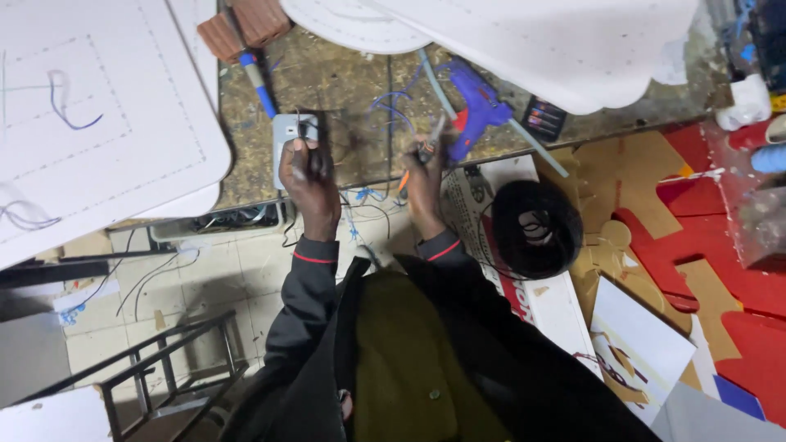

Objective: Stripping, twisting, and soldering electrical wires for sign assembly

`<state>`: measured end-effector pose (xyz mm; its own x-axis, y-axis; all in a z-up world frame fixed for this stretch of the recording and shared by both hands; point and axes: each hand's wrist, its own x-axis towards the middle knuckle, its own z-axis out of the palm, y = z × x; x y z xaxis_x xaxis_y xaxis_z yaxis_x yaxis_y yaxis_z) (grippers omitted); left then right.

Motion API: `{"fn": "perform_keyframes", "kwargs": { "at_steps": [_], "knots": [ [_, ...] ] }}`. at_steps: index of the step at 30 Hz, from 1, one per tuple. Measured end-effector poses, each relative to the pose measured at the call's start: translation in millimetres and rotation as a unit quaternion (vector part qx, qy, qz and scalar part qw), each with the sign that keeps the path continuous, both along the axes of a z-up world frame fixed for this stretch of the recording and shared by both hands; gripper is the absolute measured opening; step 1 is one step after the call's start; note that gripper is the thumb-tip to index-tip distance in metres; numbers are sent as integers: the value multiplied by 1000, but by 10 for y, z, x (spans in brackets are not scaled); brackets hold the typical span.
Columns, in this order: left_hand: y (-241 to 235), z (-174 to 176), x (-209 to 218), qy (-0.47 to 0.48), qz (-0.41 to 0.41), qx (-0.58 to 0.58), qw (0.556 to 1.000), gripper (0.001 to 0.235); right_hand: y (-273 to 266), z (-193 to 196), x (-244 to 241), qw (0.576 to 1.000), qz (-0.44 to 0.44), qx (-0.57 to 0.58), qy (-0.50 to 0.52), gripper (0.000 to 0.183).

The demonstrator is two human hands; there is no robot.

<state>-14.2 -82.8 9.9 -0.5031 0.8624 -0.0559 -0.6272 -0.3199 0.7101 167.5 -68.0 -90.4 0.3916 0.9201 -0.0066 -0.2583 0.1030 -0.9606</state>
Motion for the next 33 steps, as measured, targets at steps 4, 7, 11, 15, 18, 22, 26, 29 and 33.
{"fn": "perform_keyframes", "kwargs": {
  "at_steps": [4, 7, 11, 15, 18, 22, 26, 29, 33],
  "knots": [
    [-127, -208, -274, 46, -44, -20, 998, 23, 199, 86, -112, 986, 120, 29, -113, 48],
    [-213, -131, -400, 85, -73, 1, 994, 27, 520, 77, -143, 955, 131, 30, -263, 68],
    [-370, -43, -693, 144, -107, 20, 984, 28, 638, 337, -238, 892, 32, 90, -443, 74],
    [-512, 287, -921, 211, -126, -5, 969, 31, 526, 892, -457, 902, 47, 104, -416, 54],
    [-417, 5, -1051, 194, -107, 20, 975, 29, 327, 1030, -770, 954, 53, 117, -271, 29],
    [-324, 52, -1128, 172, -89, 28, 981, 30, 1, 1056, -1070, 958, 113, 136, -227, 22],
    [-272, 206, -1189, 238, -117, 48, 963, 33, -91, 1436, -1144, 940, 188, 145, -244, 22],
    [-239, 321, -1134, 282, -170, 39, 943, 30, -58, 1609, -1097, 939, 234, 132, -214, 28],
    [-175, 322, -949, 322, -249, 46, 912, 15, -19, 1536, -951, 941, 277, 107, -159, 22]
  ]
}}
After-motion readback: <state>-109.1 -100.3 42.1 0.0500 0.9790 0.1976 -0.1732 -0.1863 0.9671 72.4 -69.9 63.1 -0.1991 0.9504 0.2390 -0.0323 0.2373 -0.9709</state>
